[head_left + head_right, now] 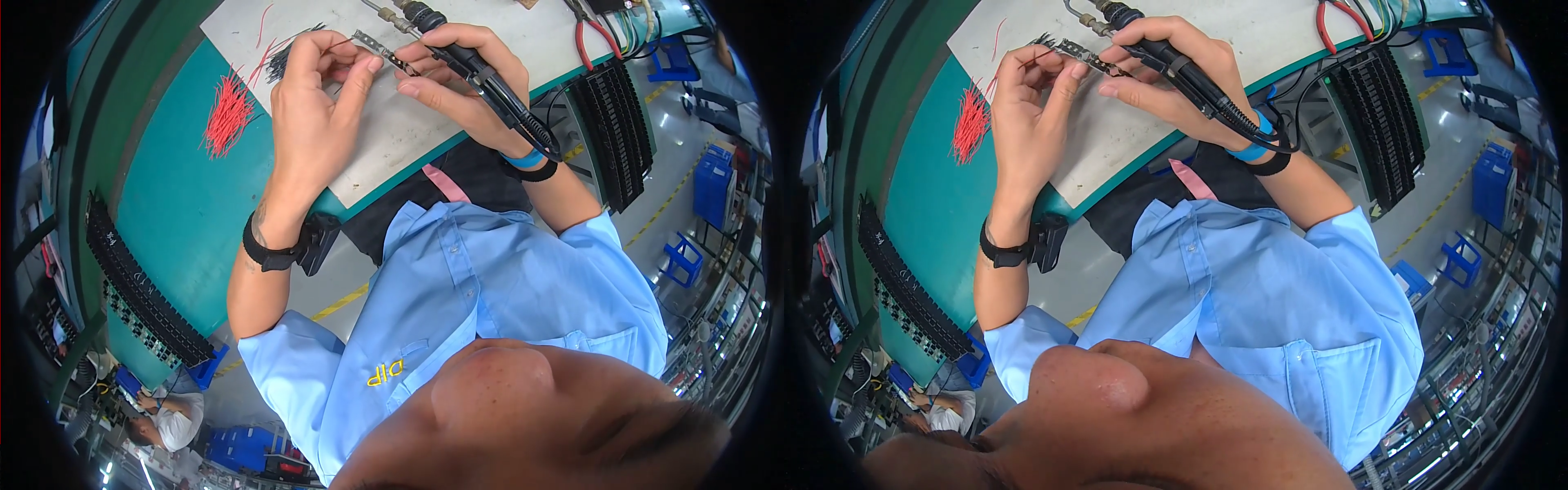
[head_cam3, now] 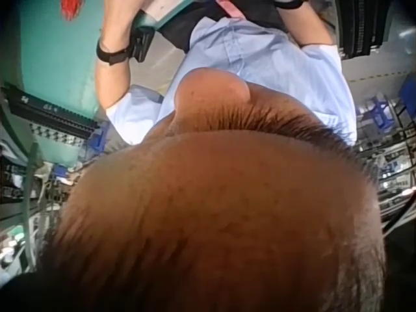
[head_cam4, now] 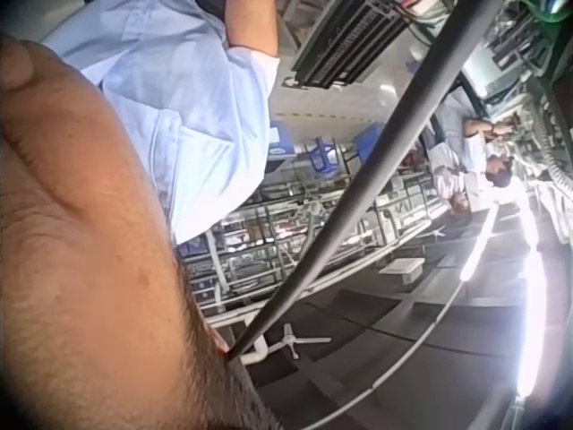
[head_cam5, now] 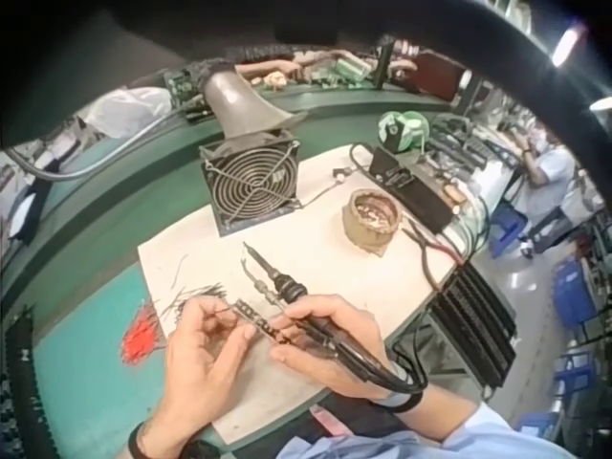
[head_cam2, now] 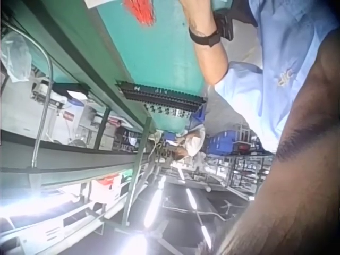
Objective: The person solders wires to small circuit boards using a soldering iron, then picks up a large panel of circuit boards and turns it over by hand.
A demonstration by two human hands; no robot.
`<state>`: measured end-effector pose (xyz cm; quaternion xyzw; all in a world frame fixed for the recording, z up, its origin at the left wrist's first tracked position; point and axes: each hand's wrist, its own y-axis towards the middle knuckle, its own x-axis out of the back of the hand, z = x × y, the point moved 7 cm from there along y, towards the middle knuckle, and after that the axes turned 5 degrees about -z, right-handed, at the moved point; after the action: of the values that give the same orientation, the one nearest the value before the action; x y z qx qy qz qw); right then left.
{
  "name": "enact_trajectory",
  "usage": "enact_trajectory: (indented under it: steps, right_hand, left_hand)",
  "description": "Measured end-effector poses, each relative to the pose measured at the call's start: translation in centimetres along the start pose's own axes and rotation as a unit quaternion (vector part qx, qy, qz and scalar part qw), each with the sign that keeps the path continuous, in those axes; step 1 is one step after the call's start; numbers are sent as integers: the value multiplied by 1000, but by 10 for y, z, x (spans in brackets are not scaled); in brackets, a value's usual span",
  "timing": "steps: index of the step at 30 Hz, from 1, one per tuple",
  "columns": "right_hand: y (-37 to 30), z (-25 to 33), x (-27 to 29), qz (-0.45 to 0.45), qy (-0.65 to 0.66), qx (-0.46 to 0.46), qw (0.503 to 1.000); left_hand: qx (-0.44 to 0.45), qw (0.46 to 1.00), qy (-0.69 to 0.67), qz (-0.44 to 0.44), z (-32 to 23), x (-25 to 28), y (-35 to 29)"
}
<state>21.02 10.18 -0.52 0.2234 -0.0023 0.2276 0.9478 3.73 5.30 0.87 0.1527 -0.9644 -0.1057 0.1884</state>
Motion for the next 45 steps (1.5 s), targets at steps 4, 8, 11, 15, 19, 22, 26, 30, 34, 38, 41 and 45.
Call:
enact_trajectory:
  steps: [4,8,11,15,19,22,26,30,34,38,41,45]
  right_hand:
    - [0,3,0,-15,-26,21,999]
    - [1,7,0,-19,-54,53,997]
    - [0,7,-1,-24,-62,70,995]
    - [0,11,-1,-54,-78,104,990]
    - [-3,14,-2,-41,-103,113,987]
    - [-3,15,11,-53,-121,113,985]
    - [-10,12,76,-150,-159,123,968]
    - [-17,11,108,-181,-156,115,964]
    - [-24,11,116,-161,-121,86,976]
    - [-36,37,78,-46,-18,128,991]
    - [-43,40,59,64,-63,121,989]
    - [-50,35,54,97,-56,118,987]
  left_hand:
    - [49,995,-87,7,7,-3,-1]
    - [63,987,-146,23,5,-4,-2]
    - [71,986,-147,36,3,-4,-1]
    - [96,985,-138,32,8,-3,1]
    - [99,987,-123,17,15,-1,2]
    - [107,987,-119,7,19,1,1]
    - [89,991,-100,7,15,2,0]
    - [78,994,-65,27,15,1,1]
    - [68,994,-72,46,16,0,1]
    - [46,994,-74,59,14,1,1]
    - [53,993,-49,93,11,0,2]
    - [53,994,-50,84,12,-1,1]
